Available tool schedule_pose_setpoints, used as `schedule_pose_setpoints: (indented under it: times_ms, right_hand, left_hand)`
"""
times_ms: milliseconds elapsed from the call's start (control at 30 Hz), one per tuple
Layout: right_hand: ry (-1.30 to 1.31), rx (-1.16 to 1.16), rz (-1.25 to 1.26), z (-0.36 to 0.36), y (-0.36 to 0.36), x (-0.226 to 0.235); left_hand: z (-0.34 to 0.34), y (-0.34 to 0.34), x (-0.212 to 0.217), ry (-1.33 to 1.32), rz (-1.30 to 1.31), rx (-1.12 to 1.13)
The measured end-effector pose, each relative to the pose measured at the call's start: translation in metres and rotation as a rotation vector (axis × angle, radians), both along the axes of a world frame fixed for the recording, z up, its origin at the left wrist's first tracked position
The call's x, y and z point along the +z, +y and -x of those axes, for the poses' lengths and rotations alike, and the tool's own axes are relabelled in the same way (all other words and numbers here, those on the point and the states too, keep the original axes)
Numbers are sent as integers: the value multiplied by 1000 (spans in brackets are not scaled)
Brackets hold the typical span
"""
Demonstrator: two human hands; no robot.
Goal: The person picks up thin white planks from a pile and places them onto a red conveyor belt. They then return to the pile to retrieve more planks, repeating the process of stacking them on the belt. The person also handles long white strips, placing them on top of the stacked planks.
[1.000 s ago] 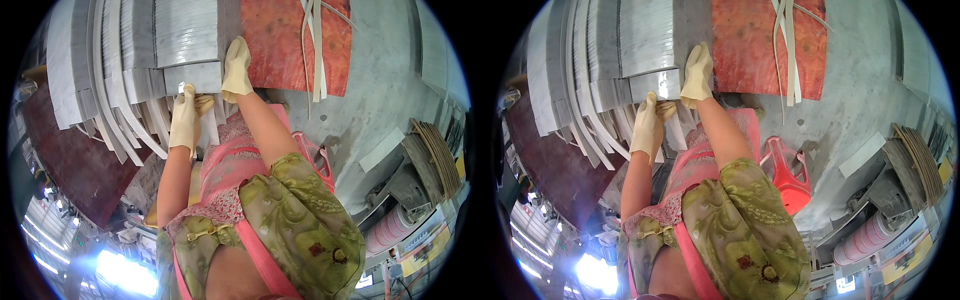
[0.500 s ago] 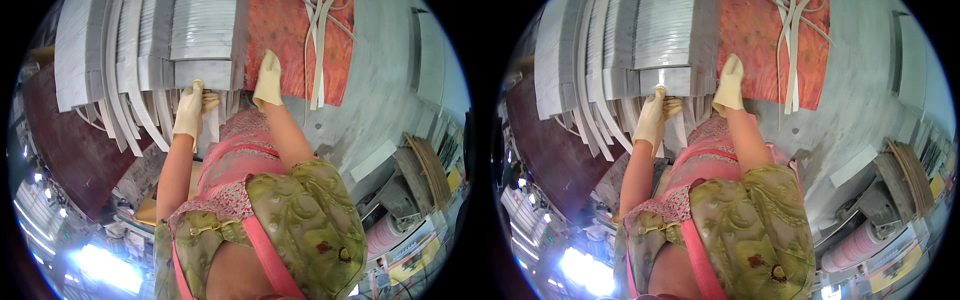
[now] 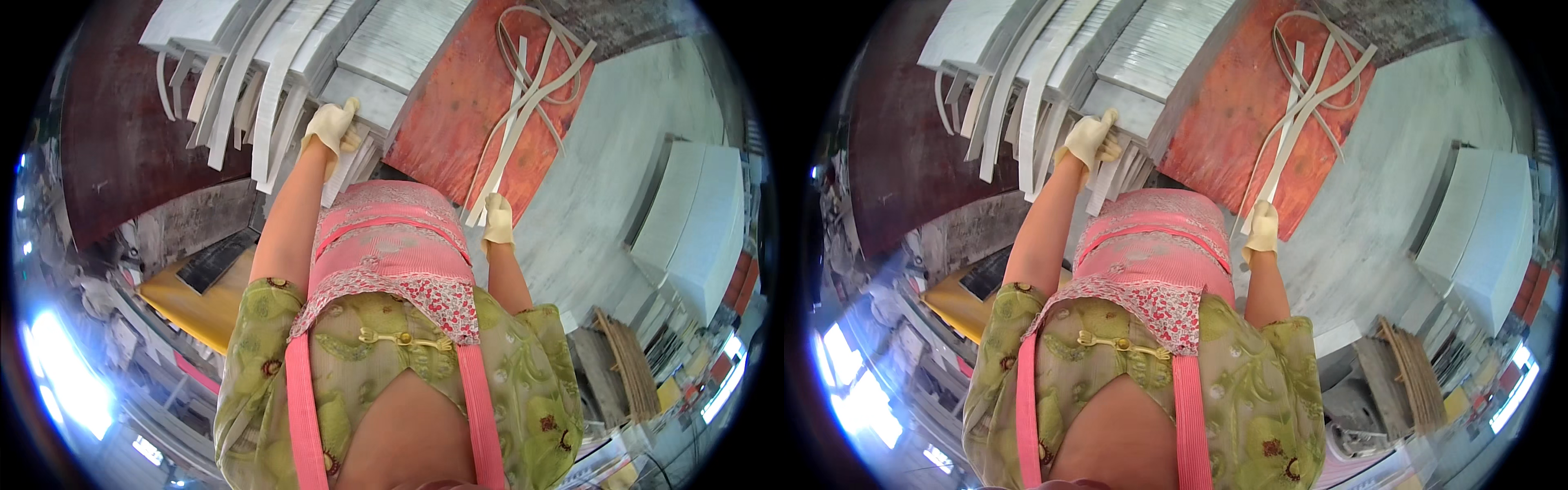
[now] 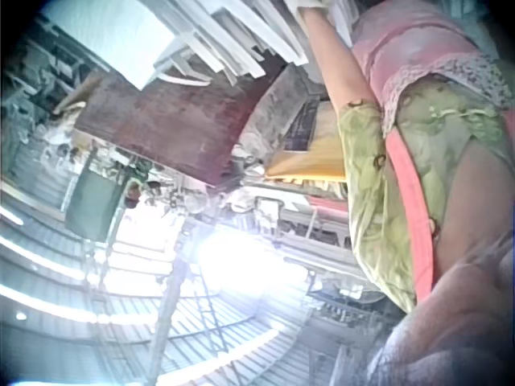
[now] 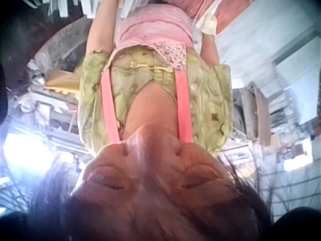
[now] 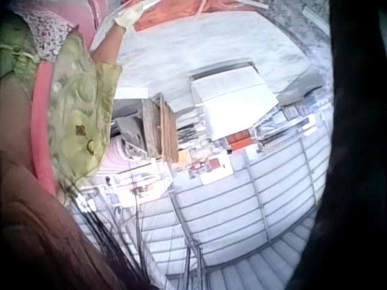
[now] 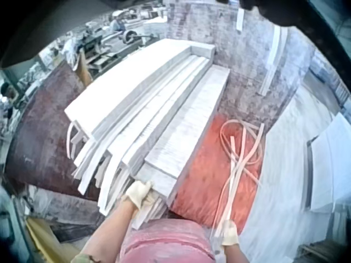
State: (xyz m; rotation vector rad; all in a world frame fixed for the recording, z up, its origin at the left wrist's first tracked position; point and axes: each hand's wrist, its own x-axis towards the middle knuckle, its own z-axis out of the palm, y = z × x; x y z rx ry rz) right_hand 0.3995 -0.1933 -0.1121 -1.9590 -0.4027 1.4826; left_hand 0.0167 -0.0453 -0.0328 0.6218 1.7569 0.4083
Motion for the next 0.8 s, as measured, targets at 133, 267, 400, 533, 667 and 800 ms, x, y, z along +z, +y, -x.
schedule_pose_setpoints:
  times_ms: [133, 267, 400, 533, 667, 800]
  right_hand:
    - [-15, 65, -142, -37, 3, -17]
    - [-4, 284, -41, -53, 19, -54]
    - [38, 677, 31, -40, 46, -73]
    - [100, 780, -78, -5, 62, -64]
    - [105, 879, -143, 18, 64, -67]
    - [20, 969, -242, 24, 59, -95]
  left_hand:
    - [5, -56, 6, -140, -136, 134]
    - [14, -158, -20, -59, -171, 271]
    - [10, -280, -59, 109, -68, 539]
    - [8, -373, -74, 146, -11, 739]
    - [22, -424, -75, 167, -106, 995]
    - [68, -478, -63, 444, -164, 914]
